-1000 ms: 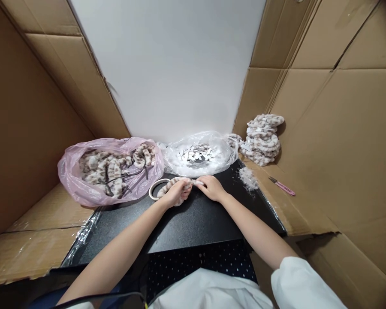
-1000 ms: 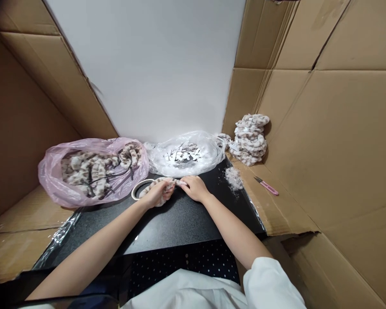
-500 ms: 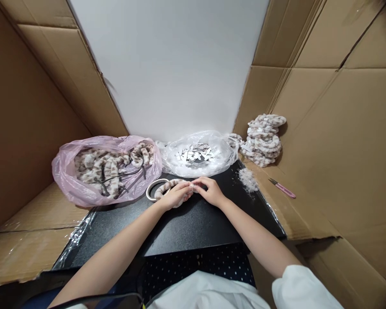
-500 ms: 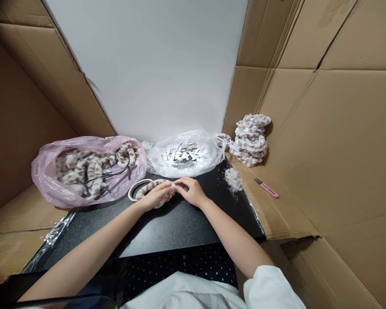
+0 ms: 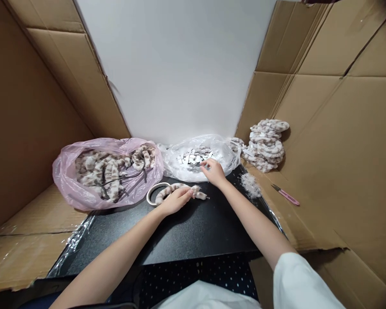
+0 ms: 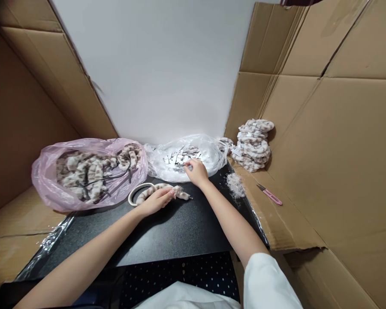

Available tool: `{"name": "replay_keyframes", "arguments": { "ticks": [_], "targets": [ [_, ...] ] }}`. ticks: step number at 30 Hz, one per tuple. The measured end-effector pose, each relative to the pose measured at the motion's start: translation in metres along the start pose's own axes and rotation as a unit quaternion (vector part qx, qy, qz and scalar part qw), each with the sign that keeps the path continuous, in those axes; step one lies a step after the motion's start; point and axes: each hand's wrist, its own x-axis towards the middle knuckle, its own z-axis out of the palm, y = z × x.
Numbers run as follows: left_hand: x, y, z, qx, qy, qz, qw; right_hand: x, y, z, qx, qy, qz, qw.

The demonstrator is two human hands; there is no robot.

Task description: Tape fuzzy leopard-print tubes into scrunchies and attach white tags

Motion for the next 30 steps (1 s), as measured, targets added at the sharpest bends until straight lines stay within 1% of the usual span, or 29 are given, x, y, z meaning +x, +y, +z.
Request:
{"name": "replay_keyframes", "arguments": {
  "ticks": [3, 6, 9, 12, 14, 17, 20, 22, 24, 26, 28, 30],
  "targets": [
    [0.004, -0.006, 0.002, -0.027, 0.01, -0.007, 1.0, 0.044, 0.004, 0.006, -0.079, -0.063, 0.037, 0.994],
    [0.005, -0.008, 0.002, -0.059, 0.016, -0.024, 0.998, 0.071, 0.004, 0.02, -0.146, -0.145, 0.055, 0.977],
    [0.004, -0.007, 0.001, -0.082, 0.016, -0.037, 0.996, 0.08, 0.005, 0.031, -0.197, -0.195, 0.064, 0.959],
    [0.005, -0.007, 0.001, -0.1, 0.017, -0.043, 0.994, 0.079, 0.006, 0.035, -0.227, -0.214, 0.062, 0.948],
    [0.005, -0.008, 0.001, -0.109, 0.021, -0.045, 0.993, 0.076, 0.006, 0.034, -0.233, -0.218, 0.053, 0.946],
    [0.006, -0.009, 0.002, -0.116, 0.026, -0.043, 0.992, 0.074, 0.003, 0.025, -0.228, -0.2, 0.048, 0.952],
    [0.006, -0.009, 0.002, -0.108, 0.033, -0.032, 0.993, 0.068, -0.004, 0.007, -0.202, -0.151, 0.048, 0.966],
    [0.006, -0.008, 0.003, -0.096, 0.043, -0.017, 0.994, 0.057, -0.01, -0.006, -0.173, -0.116, 0.03, 0.978],
    [0.006, -0.007, 0.005, -0.082, 0.056, 0.001, 0.995, 0.038, -0.017, -0.016, -0.144, -0.093, -0.003, 0.985],
    [0.007, -0.007, 0.007, -0.066, 0.07, 0.017, 0.995, 0.013, -0.022, -0.02, -0.113, -0.076, -0.039, 0.99],
    [0.007, -0.007, 0.008, -0.053, 0.082, 0.03, 0.995, -0.012, -0.025, -0.017, -0.066, -0.048, -0.077, 0.994],
    [0.007, -0.007, 0.008, -0.043, 0.09, 0.039, 0.994, -0.032, -0.026, -0.01, -0.021, -0.013, -0.1, 0.995]
  ]
}}
